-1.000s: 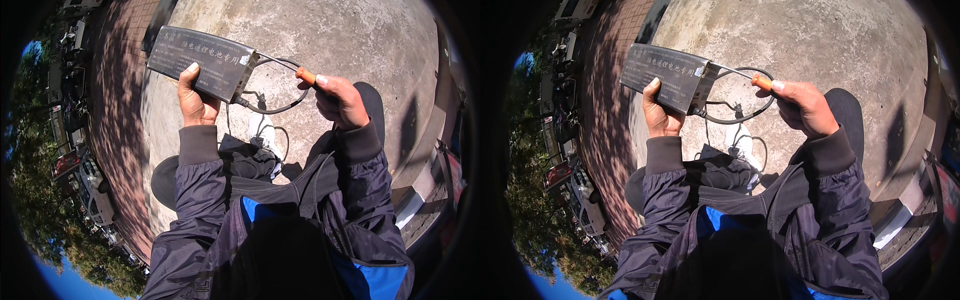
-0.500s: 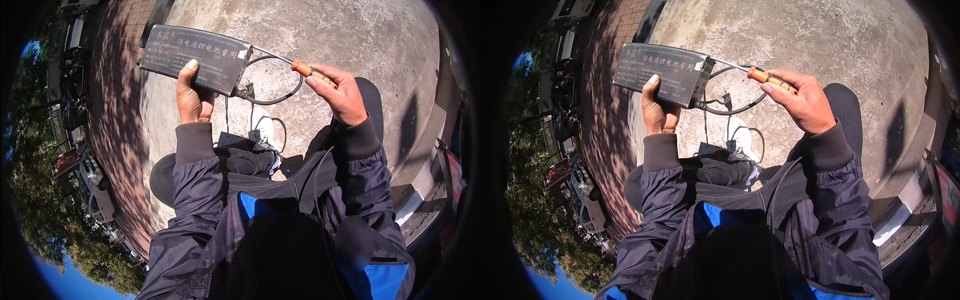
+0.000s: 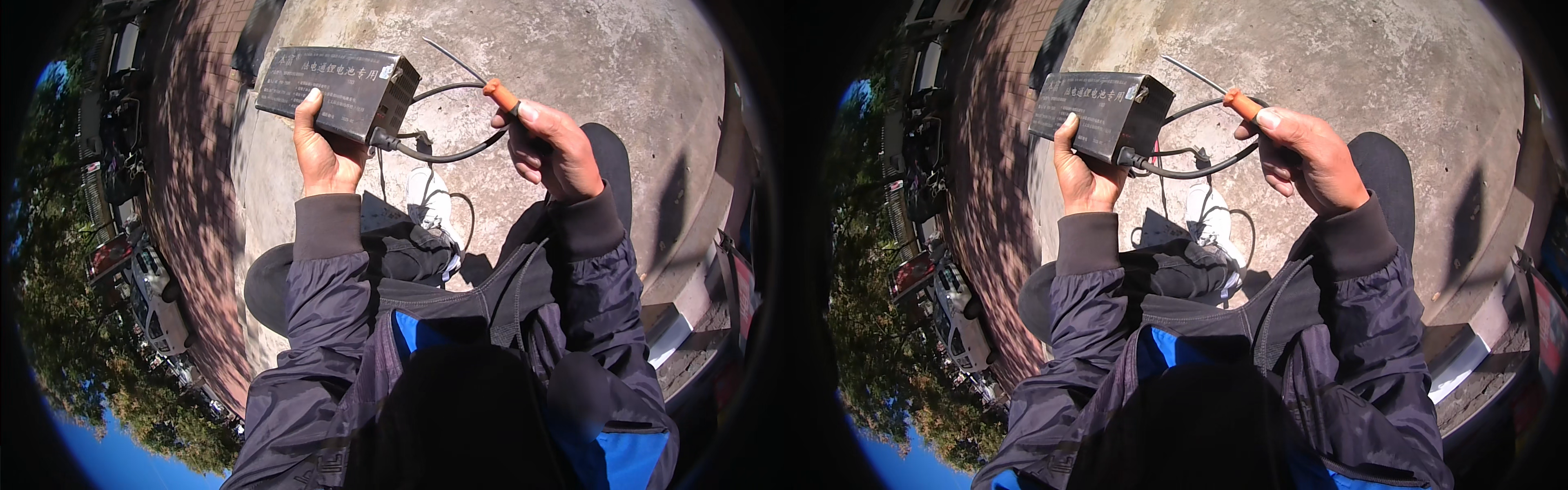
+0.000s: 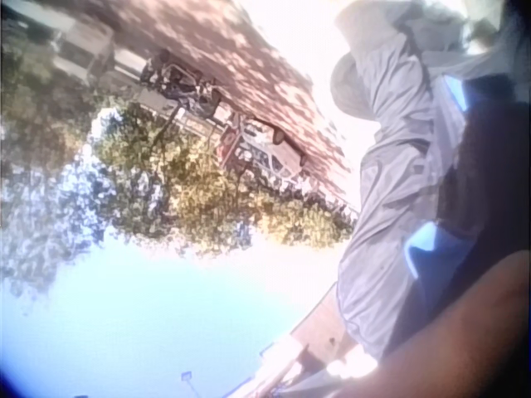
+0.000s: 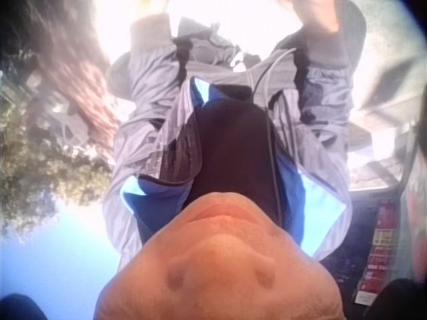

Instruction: The person holds a black power supply unit, rotates it to view multiple sides, and walks from an outdoor area into a cluttered workshop. Inside, they pick up a screwdriver and continue to handle the unit, showing the fan and connector ends.

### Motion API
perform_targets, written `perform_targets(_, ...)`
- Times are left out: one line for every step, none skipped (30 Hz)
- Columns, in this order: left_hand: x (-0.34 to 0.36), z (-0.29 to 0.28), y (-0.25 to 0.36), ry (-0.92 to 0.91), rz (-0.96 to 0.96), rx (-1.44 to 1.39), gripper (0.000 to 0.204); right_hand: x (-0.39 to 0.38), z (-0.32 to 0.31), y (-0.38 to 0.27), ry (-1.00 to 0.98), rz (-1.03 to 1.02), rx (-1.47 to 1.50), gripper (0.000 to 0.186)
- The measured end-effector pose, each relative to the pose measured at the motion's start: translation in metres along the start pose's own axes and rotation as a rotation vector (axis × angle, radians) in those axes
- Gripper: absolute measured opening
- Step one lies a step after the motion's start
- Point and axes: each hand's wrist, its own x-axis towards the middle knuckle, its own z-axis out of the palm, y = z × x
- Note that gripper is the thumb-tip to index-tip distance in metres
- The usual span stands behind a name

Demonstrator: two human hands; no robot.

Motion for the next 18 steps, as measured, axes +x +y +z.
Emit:
perform_targets(0.000,0.000,0.001,0.035,-0.013,0.035,0.053,-0.001,-0.003,0.001,0.108,-0.056,0.005,0.040)
perform_targets(-0.001,0.000,0.003,0.019,-0.026,0.011,0.055,-0.001,-0.006,0.002,0.207,-0.125,0.004,0.037)
perform_targets(-0.002,-0.001,0.005,0.014,-0.047,-0.011,0.056,0.000,-0.012,0.000,0.232,-0.162,0.040,0.031)
perform_targets(-0.004,-0.001,0.008,-0.011,-0.068,-0.032,0.058,0.001,-0.015,0.002,0.334,-0.201,0.014,0.024)
perform_targets(-0.005,0.000,0.013,-0.067,-0.091,-0.004,0.063,0.004,-0.019,0.003,0.365,-0.206,0.011,0.020)
perform_targets(-0.007,0.001,0.017,-0.069,-0.088,0.041,0.064,0.004,-0.022,0.004,0.462,-0.189,0.016,0.017)
perform_targets(-0.009,0.002,0.021,-0.163,-0.130,-0.010,0.064,0.005,-0.024,0.006,0.426,-0.207,0.017,0.017)
perform_targets(-0.011,0.004,0.025,-0.209,-0.167,-0.055,0.065,0.007,-0.025,0.009,0.447,-0.212,0.016,0.018)
perform_targets(-0.015,0.006,0.028,-0.314,-0.216,-0.091,0.064,0.008,-0.025,0.010,0.466,-0.217,0.014,0.019)
perform_targets(-0.018,0.009,0.029,-0.341,-0.211,-0.160,0.062,0.012,-0.023,0.013,0.438,-0.202,-0.018,0.025)
perform_targets(-0.021,0.012,0.031,-0.373,-0.226,-0.165,0.060,0.015,-0.021,0.015,0.361,-0.267,-0.034,0.030)
perform_targets(-0.023,0.015,0.032,-0.393,-0.239,-0.162,0.057,0.020,-0.017,0.017,0.327,-0.301,-0.055,0.036)
perform_targets(-0.026,0.017,0.030,-0.337,-0.208,-0.140,0.053,0.025,-0.015,0.018,0.269,-0.297,-0.074,0.048)
perform_targets(-0.028,0.020,0.029,-0.340,-0.228,-0.155,0.053,0.033,-0.011,0.021,0.210,-0.339,-0.117,0.051)
perform_targets(-0.028,0.022,0.027,-0.343,-0.251,-0.169,0.053,0.038,-0.008,0.023,0.127,-0.345,-0.074,0.052)
perform_targets(-0.029,0.023,0.025,-0.346,-0.275,-0.182,0.052,0.042,-0.006,0.025,0.061,-0.342,-0.038,0.053)
perform_targets(-0.028,0.023,0.023,-0.303,-0.279,-0.184,0.052,0.047,-0.005,0.026,-0.034,-0.388,-0.014,0.050)
perform_targets(-0.027,0.022,0.021,-0.307,-0.281,-0.181,0.055,0.049,-0.006,0.026,-0.020,-0.370,-0.034,0.042)
